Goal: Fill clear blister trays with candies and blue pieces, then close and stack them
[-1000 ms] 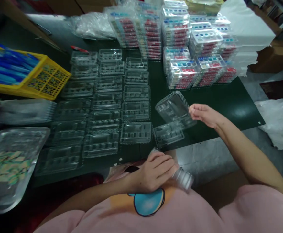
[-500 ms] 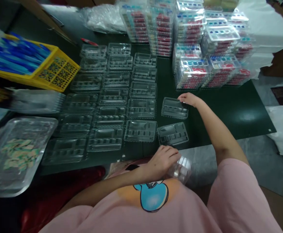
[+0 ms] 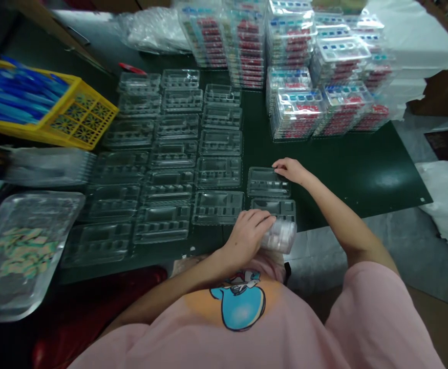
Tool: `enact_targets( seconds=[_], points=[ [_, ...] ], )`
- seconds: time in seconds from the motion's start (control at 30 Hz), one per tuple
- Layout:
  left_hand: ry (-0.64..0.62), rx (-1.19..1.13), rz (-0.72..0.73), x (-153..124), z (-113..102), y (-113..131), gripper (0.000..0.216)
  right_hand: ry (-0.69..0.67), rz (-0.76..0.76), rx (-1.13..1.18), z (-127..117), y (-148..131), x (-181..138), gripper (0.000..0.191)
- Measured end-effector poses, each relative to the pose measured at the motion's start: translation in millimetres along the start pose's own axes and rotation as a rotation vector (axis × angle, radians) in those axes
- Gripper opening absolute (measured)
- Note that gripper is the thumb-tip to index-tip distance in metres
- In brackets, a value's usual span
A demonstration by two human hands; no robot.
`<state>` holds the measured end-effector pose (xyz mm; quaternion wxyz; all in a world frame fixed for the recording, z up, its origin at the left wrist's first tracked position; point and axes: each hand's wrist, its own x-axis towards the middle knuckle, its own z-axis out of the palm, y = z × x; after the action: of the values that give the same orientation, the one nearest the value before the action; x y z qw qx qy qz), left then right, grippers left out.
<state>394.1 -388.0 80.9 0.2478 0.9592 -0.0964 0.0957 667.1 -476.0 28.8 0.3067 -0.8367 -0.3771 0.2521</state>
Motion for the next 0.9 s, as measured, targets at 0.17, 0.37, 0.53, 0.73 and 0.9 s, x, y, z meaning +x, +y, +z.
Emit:
enact_targets(
  seconds=[0.17, 0.37, 0.53, 0.73, 0.9],
  points=[
    [-0.016, -0.054, 0.144, -15, -18, 17, 0.031, 0.161, -0.129, -0.029, -13, -5, -53, 0.047],
    [-0.045, -0.075, 0.161, -22, -26, 23, 0.031, -0.072, -0.125, -0.134, 1, 2, -153, 0.1],
    [-0.017, -0.06, 0.148, -21, -23, 21, 0.032, -0.109, -0.055, -0.269, 37, 13, -190, 0.113],
    [-0.001, -0.04, 0.174, -23, -17, 22, 0.03, 0.022, -0.042, -0.266, 54, 10, -181, 0.107],
    [0.027, -0.006, 0.197, -24, -11, 19, 0.03, 0.053, -0.024, 0.131, 34, -23, -184, 0.055]
  ],
)
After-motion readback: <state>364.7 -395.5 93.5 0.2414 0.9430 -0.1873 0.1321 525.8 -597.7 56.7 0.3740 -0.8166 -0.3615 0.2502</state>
